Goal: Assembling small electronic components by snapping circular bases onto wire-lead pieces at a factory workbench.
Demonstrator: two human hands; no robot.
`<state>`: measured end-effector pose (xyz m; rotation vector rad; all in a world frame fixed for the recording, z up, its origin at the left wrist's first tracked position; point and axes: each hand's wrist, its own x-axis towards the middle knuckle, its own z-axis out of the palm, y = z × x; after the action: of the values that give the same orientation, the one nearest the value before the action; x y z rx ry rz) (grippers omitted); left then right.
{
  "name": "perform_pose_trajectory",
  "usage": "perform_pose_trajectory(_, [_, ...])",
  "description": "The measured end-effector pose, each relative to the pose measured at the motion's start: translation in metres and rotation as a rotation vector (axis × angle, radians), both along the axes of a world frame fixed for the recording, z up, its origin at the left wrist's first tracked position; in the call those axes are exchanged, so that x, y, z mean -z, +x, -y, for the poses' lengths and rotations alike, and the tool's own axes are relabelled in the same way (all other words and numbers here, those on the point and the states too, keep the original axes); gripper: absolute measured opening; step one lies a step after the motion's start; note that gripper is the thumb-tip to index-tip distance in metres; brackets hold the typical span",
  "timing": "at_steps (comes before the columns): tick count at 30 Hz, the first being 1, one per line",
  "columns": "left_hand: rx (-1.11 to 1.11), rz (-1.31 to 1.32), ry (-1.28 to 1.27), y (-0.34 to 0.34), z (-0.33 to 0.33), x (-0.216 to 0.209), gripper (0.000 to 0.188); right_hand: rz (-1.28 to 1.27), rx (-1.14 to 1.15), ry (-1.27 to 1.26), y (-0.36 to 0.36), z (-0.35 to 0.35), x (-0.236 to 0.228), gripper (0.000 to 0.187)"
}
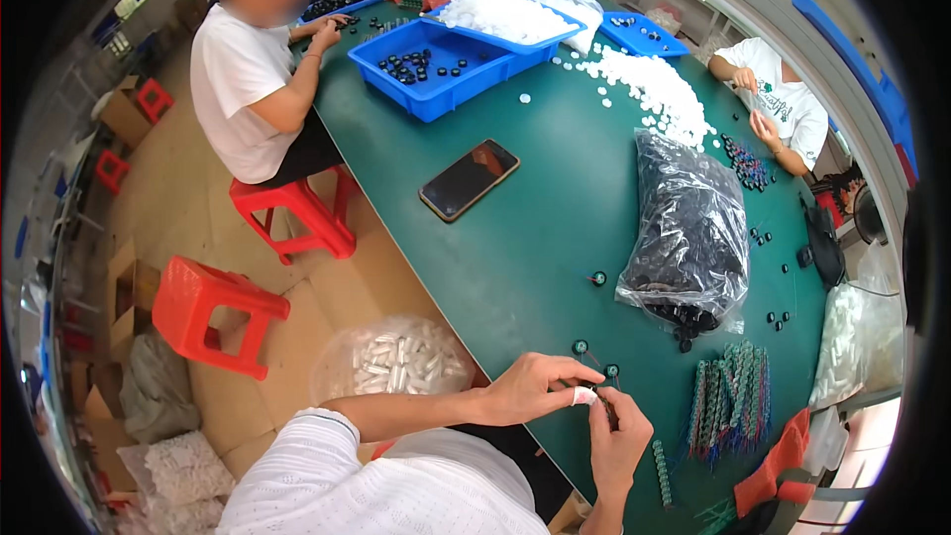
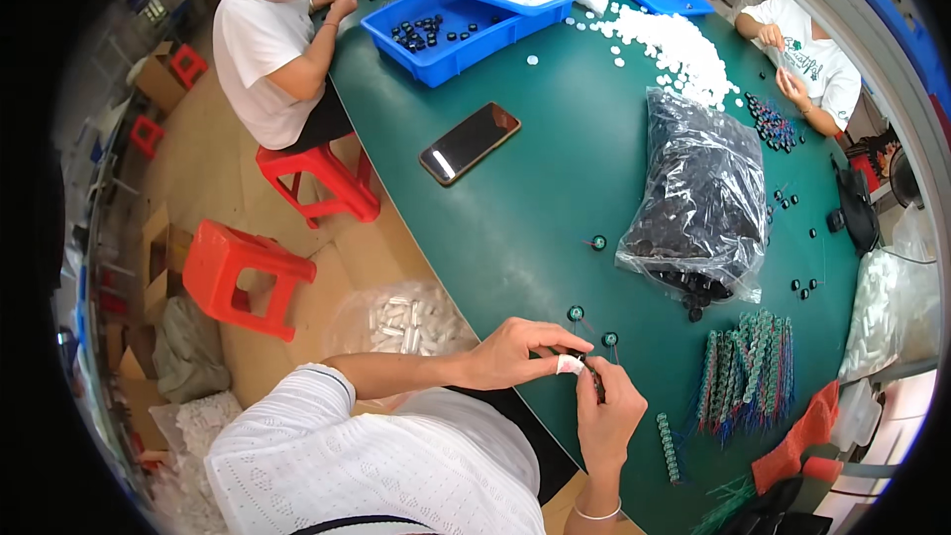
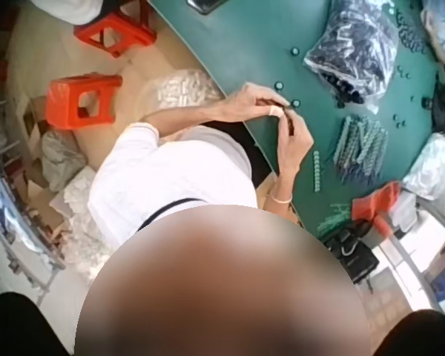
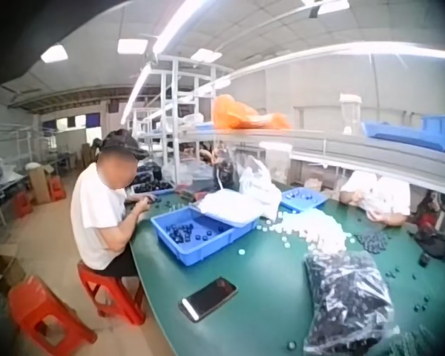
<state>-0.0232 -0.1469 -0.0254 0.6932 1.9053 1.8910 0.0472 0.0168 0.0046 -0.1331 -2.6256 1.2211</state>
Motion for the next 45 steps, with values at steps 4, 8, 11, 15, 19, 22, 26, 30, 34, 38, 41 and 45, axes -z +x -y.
perform_pose_trajectory(4, [-0.002, -0.074, -0.082, 0.007, -0.004, 0.005, 0.03, -0.071, 0.041, 0.045, 0.009, -0.002, 0.011, 0.008])
perform_pose_trajectory(8, [-0.059, -0.14, -0.015, 0.016, -0.003, 0.01, 0.031, -0.111, 0.03, 0.076, 0.01, 0.004, 0.006, 0.011])
perform_pose_trajectory(11, [-0.049, -0.133, -0.047, 0.016, 0.0, 0.007, 0.031, -0.081, 0.028, -0.034, 0.01, 0.007, 0.01, 0.011])
perform_pose_trajectory(15, [-0.062, -0.172, -0.013, 0.015, -0.002, 0.008, 0.03, -0.102, 0.03, -0.016, 0.008, 0.006, 0.015, 0.009])
perform_pose_trajectory(19, [-0.066, -0.245, 0.048, 0.02, -0.004, 0.01, 0.028, -0.101, 0.006, -0.025, 0.012, 0.001, 0.017, 0.009])
perform_pose_trajectory(22, [-0.023, -0.206, 0.029, 0.023, 0.001, 0.008, 0.03, -0.069, -0.035, -0.019, 0.017, -0.002, 0.014, 0.008])
perform_pose_trajectory(26, [0.018, -0.119, -0.014, 0.03, 0.002, -0.002, 0.028, -0.048, -0.018, -0.058, 0.025, -0.002, 0.008, 0.007])
perform_pose_trajectory(30, [0.022, -0.123, 0.016, 0.023, 0.001, -0.005, 0.025, -0.023, -0.031, -0.087, 0.017, -0.006, 0.004, 0.006])
perform_pose_trajectory(34, [0.077, 0.179, -0.041, 0.013, 0.011, -0.005, 0.03, -0.033, -0.055, -0.049, 0.007, -0.002, -0.001, 0.008])
perform_pose_trajectory(38, [0.1, 0.403, 0.112, 0.003, 0.005, 0.002, 0.034, -0.086, -0.032, -0.114, 0.006, -0.006, 0.009, 0.009])
perform_pose_trajectory(41, [0.099, 0.467, 0.097, 0.003, 0.001, 0.001, 0.034, -0.096, -0.019, -0.097, 0.013, -0.008, 0.015, 0.008])
perform_pose_trajectory(45, [0.113, 0.528, 0.126, 0.006, 0.0, 0.003, 0.035, -0.124, -0.033, -0.028, 0.02, -0.009, 0.013, 0.007])
